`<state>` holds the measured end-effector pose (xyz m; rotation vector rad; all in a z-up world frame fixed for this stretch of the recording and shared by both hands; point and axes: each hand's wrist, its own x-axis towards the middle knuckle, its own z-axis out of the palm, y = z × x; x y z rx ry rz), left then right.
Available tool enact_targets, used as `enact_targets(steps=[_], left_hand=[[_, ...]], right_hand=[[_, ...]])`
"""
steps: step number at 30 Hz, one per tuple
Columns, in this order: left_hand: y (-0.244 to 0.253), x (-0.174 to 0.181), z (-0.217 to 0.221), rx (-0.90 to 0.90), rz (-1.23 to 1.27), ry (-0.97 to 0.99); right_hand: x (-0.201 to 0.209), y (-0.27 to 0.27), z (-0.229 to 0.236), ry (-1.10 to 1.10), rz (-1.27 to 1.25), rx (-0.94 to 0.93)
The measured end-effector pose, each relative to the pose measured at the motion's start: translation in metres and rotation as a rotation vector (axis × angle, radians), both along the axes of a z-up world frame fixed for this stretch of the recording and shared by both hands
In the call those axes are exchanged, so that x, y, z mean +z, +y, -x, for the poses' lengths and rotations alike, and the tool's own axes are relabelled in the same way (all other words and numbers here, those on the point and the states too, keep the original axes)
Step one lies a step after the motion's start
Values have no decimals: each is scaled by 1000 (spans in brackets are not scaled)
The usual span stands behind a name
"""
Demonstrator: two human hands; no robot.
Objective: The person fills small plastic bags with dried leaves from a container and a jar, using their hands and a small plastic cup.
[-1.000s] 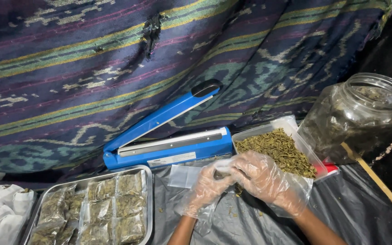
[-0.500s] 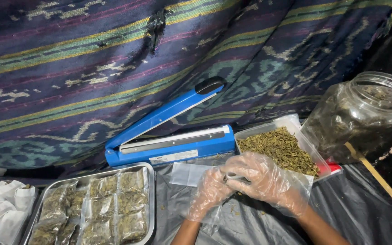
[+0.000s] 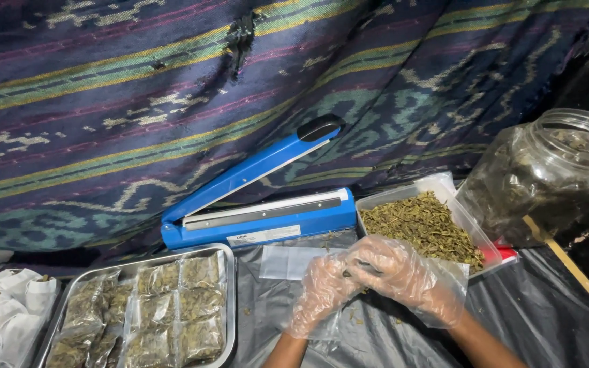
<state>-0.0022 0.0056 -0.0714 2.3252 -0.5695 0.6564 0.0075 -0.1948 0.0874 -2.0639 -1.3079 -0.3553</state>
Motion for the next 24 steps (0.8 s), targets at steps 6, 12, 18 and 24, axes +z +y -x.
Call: enact_targets(steps=[6, 12, 18, 24], left_hand=[[3, 71, 23, -88, 291, 270], [3, 43, 11, -31, 134, 85], [3, 67, 18, -72, 382, 130], [-2, 5, -7, 450, -67, -686]], right_hand=[[8, 1, 5, 74, 12, -26], [3, 4, 5, 148, 40, -100], [-17, 2, -5, -56, -12, -169], [-19, 2, -8, -280, -60, -232]])
